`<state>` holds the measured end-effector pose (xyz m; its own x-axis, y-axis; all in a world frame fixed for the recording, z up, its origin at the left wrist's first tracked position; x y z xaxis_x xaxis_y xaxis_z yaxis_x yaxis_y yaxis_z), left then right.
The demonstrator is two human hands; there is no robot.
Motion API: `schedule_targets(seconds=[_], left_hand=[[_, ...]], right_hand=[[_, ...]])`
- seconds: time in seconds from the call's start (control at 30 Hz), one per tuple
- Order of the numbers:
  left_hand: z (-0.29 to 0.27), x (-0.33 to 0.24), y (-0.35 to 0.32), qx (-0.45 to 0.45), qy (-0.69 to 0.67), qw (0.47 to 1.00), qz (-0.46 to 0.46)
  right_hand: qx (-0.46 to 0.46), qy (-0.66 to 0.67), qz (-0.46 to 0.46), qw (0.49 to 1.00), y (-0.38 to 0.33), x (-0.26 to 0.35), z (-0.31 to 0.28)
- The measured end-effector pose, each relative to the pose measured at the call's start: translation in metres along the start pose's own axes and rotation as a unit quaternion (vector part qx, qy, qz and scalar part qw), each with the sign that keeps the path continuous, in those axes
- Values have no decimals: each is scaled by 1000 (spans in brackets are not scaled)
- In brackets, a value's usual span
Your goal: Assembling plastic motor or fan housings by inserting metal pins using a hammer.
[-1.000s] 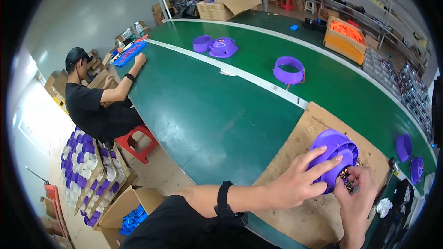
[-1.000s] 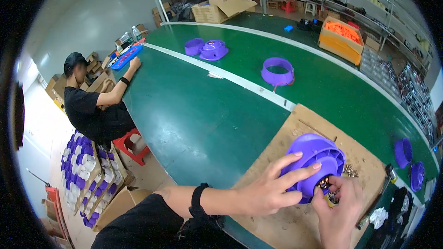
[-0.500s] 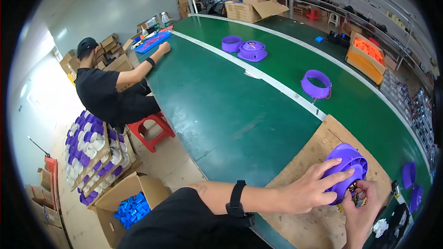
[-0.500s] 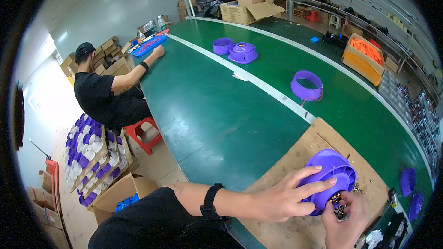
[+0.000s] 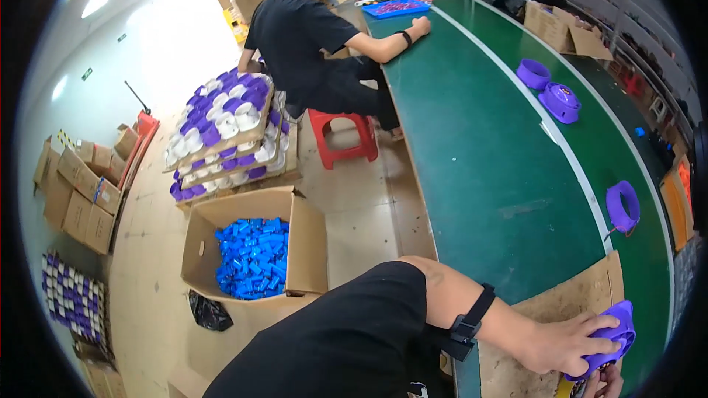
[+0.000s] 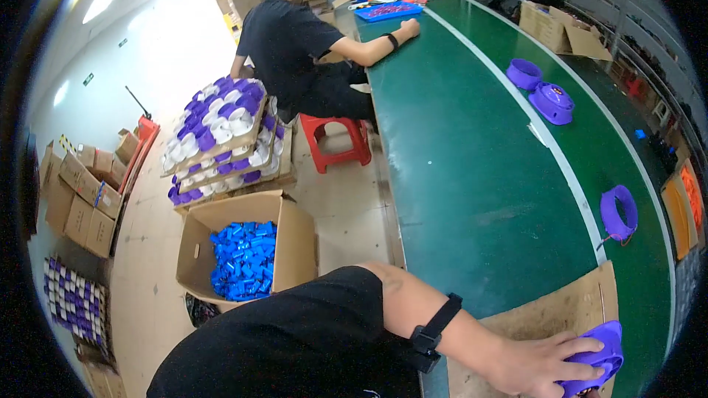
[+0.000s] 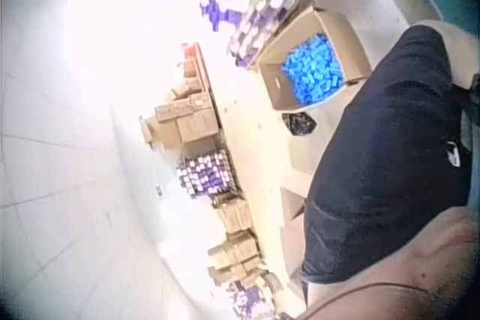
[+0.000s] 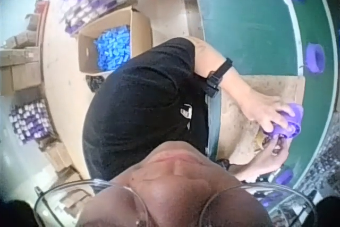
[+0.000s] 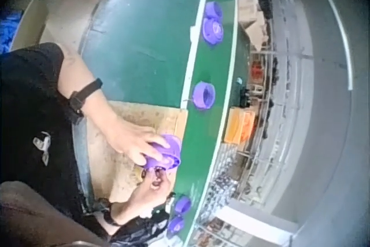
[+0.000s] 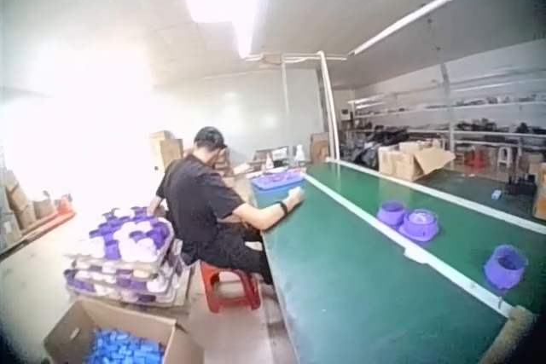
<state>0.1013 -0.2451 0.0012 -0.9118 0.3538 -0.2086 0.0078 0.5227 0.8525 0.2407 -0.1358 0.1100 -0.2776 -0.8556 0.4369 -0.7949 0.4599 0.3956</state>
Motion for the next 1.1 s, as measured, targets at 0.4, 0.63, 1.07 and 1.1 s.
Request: schedule_targets(seconds=[0.4, 0.63, 1.07, 1.1], left_hand=[[-2, -2, 8, -5, 22, 1000, 5], [-9, -1, 6, -6, 44, 999, 20], [15, 3, 10, -26, 28, 999, 25], [18, 4, 9, -44, 33, 998, 37]], right_hand=[[-22, 60, 6, 998, 4, -28, 9], [-11, 74, 25, 997, 6, -20, 12], [-5, -45, -35, 998, -2, 13, -5], [-1, -80, -30, 996, -3, 20, -6]])
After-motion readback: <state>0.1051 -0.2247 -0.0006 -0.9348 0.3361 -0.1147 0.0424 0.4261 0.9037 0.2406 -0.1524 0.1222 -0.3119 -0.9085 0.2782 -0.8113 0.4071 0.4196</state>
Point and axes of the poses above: each hand's wrist, its own y-axis towards the middle knuckle, its own z-axis out of the palm, x = y × z, the point moved 1 cm from there along y, towards the middle knuckle, and after that the axes turned 2 degrees about -y, right-handed, at the moved point
